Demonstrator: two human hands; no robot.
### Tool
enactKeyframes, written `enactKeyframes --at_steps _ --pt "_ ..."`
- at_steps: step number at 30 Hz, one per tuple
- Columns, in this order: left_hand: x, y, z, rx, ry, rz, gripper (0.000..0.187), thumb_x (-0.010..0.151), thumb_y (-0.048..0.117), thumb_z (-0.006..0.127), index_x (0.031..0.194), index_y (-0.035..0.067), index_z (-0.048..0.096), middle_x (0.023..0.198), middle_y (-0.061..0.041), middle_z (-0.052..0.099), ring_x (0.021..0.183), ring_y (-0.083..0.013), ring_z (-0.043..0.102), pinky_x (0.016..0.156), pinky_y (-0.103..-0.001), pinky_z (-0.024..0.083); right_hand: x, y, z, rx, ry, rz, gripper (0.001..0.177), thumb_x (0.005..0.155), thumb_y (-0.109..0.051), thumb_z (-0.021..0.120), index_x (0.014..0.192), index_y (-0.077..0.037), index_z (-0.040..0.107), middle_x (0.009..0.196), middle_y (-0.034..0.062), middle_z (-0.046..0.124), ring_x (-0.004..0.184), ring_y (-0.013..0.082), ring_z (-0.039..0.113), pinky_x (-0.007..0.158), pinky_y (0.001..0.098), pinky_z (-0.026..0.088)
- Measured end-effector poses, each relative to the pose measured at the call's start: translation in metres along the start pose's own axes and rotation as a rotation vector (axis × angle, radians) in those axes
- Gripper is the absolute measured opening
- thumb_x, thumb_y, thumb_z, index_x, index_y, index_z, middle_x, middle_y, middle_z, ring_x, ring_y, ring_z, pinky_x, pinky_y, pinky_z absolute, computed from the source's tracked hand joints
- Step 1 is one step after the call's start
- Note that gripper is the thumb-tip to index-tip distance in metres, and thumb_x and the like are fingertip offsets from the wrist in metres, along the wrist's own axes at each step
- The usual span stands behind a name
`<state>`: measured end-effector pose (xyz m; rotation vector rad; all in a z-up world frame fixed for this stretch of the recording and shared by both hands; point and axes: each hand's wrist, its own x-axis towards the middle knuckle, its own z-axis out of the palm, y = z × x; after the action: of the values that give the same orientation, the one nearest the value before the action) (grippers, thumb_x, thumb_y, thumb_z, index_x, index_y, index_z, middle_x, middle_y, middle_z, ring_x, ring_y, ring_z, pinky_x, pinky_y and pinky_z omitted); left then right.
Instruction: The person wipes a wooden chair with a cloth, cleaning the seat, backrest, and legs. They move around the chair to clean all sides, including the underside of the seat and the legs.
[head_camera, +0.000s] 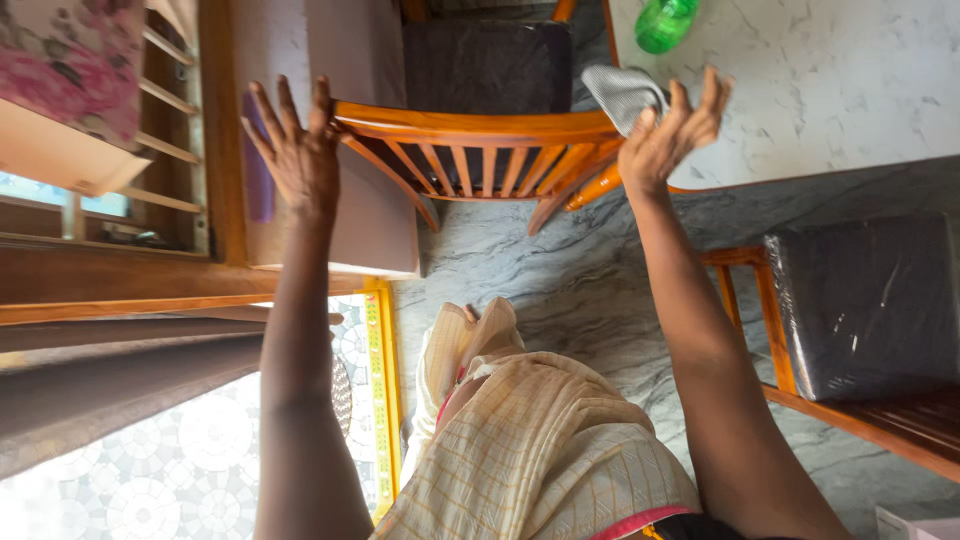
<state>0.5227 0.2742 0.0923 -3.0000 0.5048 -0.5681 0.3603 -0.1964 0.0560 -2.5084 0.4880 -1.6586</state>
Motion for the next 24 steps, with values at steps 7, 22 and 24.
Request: enactKeyframes --at_steps 7,22,24 --pt "-0.035 0.038 -0.027 -0.190 -0.040 0.033 0.070 0.105 0.016 0.058 0.167 0.035 0.034 0.173 -0.016 0.017 0.159 -0.0419 0.008 0.125 -0.062 0.015 -0.082 -0.063 0.017 -0.024 -0.360 -0.211 0.090 0.110 -0.074 0.024 0.161 -0.002 0.007 0.171 0.0239 -0.005 0.160 0.0416 -0.010 0.129 0.0645 -0.004" --pt "-0.098 0.048 -0.021 -1.151 0.186 -0.230 0.049 0.101 0.007 0.061 0.148 0.002 0.047 0.144 -0.021 0.056 0.133 -0.0375 0.057 0.108 -0.045 0.046 -0.063 -0.279 0.078 -0.079 -0.207 -1.013 0.060 0.115 -0.034 0.027 0.172 -0.019 0.017 0.178 0.0019 0.004 0.163 0.0185 -0.001 0.124 0.0562 -0.023" --pt "-0.094 0.059 -0.021 -1.183 0.208 -0.188 0.045 0.102 0.007 0.062 0.146 0.002 0.049 0.139 -0.021 0.060 0.130 -0.0364 0.060 0.107 -0.044 0.049 -0.060 -0.250 0.077 -0.136 -0.243 -1.116 0.061 0.112 -0.033 0.024 0.171 -0.024 0.011 0.176 0.0038 0.010 0.162 0.0169 0.001 0.124 0.0530 -0.022"
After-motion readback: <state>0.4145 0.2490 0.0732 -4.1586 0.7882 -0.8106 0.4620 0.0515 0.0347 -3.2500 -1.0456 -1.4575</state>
